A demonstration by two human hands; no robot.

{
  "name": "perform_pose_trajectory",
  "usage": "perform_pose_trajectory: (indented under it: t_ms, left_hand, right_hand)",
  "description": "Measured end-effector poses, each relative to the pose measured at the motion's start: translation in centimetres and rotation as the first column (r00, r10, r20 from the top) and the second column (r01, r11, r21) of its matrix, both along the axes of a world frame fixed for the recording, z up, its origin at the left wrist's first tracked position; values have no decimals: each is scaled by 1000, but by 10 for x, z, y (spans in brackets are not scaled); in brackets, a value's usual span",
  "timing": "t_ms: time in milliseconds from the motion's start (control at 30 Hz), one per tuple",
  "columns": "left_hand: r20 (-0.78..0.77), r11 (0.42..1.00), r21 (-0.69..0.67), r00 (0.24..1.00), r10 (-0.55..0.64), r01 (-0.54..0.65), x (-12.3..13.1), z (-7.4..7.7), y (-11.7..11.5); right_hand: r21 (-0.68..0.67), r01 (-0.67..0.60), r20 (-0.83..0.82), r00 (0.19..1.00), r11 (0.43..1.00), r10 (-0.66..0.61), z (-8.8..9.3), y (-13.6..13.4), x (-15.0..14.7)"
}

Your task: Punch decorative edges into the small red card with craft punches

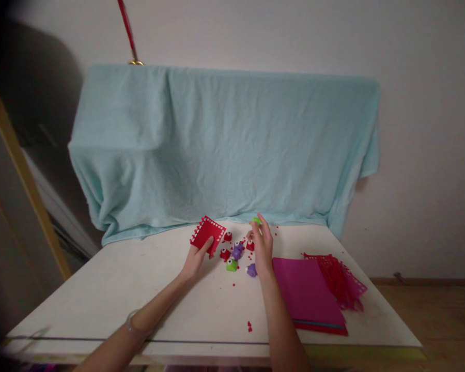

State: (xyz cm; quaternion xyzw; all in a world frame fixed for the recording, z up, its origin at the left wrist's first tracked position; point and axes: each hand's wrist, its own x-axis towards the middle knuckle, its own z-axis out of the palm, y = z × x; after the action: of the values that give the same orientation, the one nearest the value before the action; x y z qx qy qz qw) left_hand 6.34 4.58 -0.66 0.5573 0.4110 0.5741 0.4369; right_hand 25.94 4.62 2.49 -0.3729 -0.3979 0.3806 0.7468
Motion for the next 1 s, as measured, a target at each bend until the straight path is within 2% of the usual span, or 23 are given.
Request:
perform_pose_trajectory:
  t_ms: [100, 167, 267, 333, 433, 500, 600, 700, 800, 1000]
  left_hand:
    - [-43, 1000, 0, 999, 4, -4, -2, -1, 1]
    - [-64, 1000, 2, 998, 6, -6, -3, -1, 1]
    - [-79, 1000, 6, 997, 12, -11, -4, -2, 2]
    - [-95, 1000, 8, 995, 9, -8, -4, -2, 2]
    - [-130, 1000, 10, 991, -1, 2, -5, -2, 2]
    - [-152, 1000, 21, 988, -3, 7, -6, -2, 2]
    - [-180, 999, 43, 984, 3, 5, -7, -3, 2]
    - [-199, 998, 58, 980, 5, 7, -6, -4, 2]
    - [-193, 998, 65, 981, 9, 4, -5, -4, 2]
    - [-163, 999, 46, 986, 26, -19, -4, -9, 3]
  right_hand:
    - [52, 181, 157, 970, 982, -187, -4, 4, 11]
    - [69, 247, 213, 943, 967, -256, -9, 9, 18]
    - [96, 251, 377, 887, 963, -268, -15, 12, 26]
    - [79, 258, 546, 797, 963, -258, -17, 11, 30]
    - [25, 290, 782, 590, 957, -199, -18, 5, 33]
    - [-24, 283, 876, 468, 959, -116, -19, 2, 33]
    - [-107, 248, 939, 344, 963, 16, -23, -1, 30]
    - [-166, 244, 963, 251, 955, 103, -26, -3, 27]
    - [-202, 294, 972, 178, 934, 154, -28, -5, 26]
    - [-233, 336, 973, 91, 913, 214, -31, -5, 24]
